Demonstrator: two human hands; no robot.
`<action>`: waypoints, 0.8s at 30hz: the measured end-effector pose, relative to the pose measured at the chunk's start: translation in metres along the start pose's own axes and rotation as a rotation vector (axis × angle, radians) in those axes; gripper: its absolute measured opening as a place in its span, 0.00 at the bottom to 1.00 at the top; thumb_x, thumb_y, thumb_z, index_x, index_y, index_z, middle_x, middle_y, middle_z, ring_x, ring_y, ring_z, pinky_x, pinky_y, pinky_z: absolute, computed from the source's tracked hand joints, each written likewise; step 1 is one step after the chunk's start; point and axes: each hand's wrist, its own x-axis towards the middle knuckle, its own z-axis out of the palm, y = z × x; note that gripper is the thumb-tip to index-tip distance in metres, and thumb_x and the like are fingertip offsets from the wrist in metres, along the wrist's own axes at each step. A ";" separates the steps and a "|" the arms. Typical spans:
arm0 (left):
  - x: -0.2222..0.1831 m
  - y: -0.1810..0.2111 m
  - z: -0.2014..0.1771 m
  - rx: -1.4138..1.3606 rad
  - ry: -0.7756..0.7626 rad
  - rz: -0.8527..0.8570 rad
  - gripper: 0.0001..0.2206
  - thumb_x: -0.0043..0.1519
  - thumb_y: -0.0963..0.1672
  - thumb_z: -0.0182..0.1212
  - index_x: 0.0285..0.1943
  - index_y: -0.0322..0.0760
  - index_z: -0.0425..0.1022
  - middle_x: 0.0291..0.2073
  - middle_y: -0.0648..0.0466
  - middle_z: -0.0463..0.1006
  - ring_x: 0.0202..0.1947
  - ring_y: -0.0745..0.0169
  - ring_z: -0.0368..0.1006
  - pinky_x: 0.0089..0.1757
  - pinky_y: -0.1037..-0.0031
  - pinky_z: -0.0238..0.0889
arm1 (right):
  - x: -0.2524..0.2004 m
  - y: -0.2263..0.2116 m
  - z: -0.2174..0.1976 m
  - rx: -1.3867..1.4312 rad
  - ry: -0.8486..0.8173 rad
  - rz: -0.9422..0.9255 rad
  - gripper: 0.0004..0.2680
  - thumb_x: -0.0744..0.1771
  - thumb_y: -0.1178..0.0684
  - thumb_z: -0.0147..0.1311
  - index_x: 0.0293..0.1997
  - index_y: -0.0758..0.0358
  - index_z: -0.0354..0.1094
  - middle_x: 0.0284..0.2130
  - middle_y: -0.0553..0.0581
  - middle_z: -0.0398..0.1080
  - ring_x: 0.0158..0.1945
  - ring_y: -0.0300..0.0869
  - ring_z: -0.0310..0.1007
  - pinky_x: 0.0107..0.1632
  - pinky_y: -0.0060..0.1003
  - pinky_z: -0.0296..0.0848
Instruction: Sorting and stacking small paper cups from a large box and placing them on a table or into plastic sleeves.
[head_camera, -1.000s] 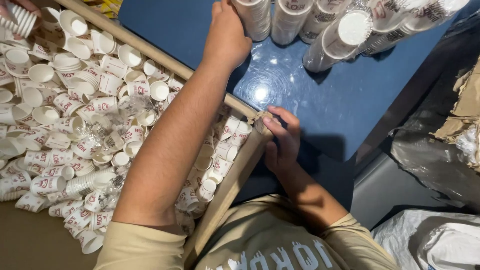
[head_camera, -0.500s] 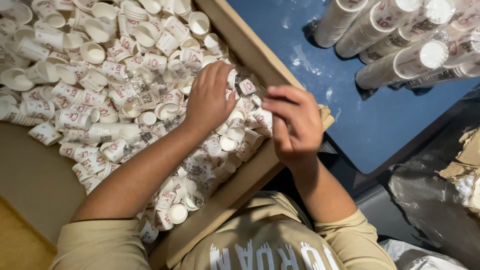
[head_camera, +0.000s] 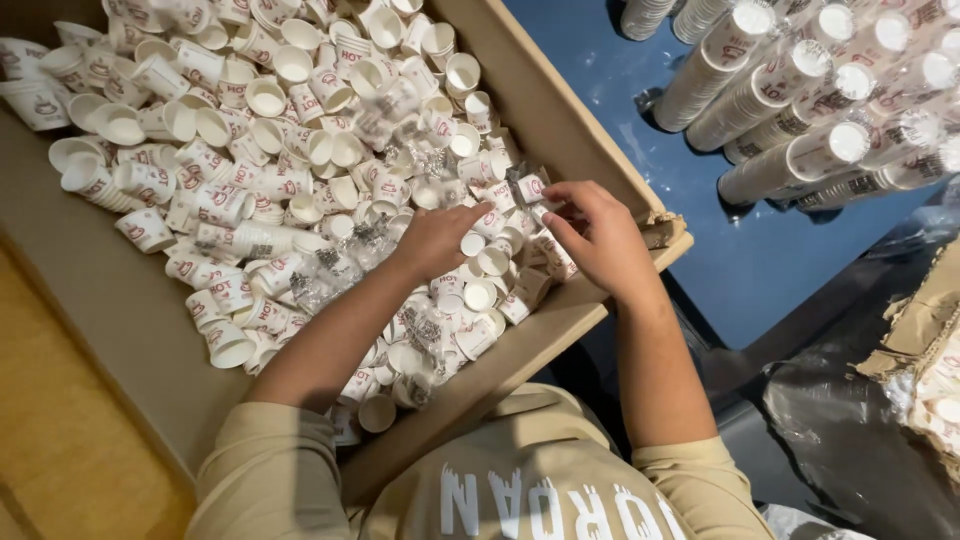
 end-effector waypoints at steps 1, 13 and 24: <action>-0.005 0.002 -0.007 -0.005 0.006 -0.004 0.40 0.53 0.43 0.71 0.78 0.55 0.59 0.62 0.53 0.76 0.60 0.51 0.72 0.55 0.51 0.60 | -0.001 0.002 0.002 -0.005 -0.006 -0.004 0.10 0.67 0.55 0.59 0.54 0.65 0.72 0.46 0.59 0.74 0.46 0.44 0.78 0.48 0.37 0.77; -0.017 0.095 -0.103 -0.173 0.182 0.306 0.47 0.44 0.42 0.77 0.75 0.44 0.53 0.52 0.40 0.77 0.46 0.40 0.76 0.46 0.59 0.70 | -0.002 -0.013 0.001 -0.048 -0.184 -0.099 0.25 0.63 0.53 0.64 0.69 0.58 0.60 0.53 0.64 0.70 0.54 0.51 0.75 0.48 0.42 0.77; -0.036 0.121 -0.072 -0.086 0.553 0.254 0.33 0.58 0.41 0.68 0.73 0.31 0.58 0.53 0.43 0.76 0.49 0.48 0.73 0.52 0.60 0.68 | 0.001 0.008 0.019 -0.313 -0.110 -0.271 0.21 0.64 0.54 0.65 0.61 0.66 0.61 0.48 0.67 0.73 0.51 0.60 0.72 0.52 0.48 0.72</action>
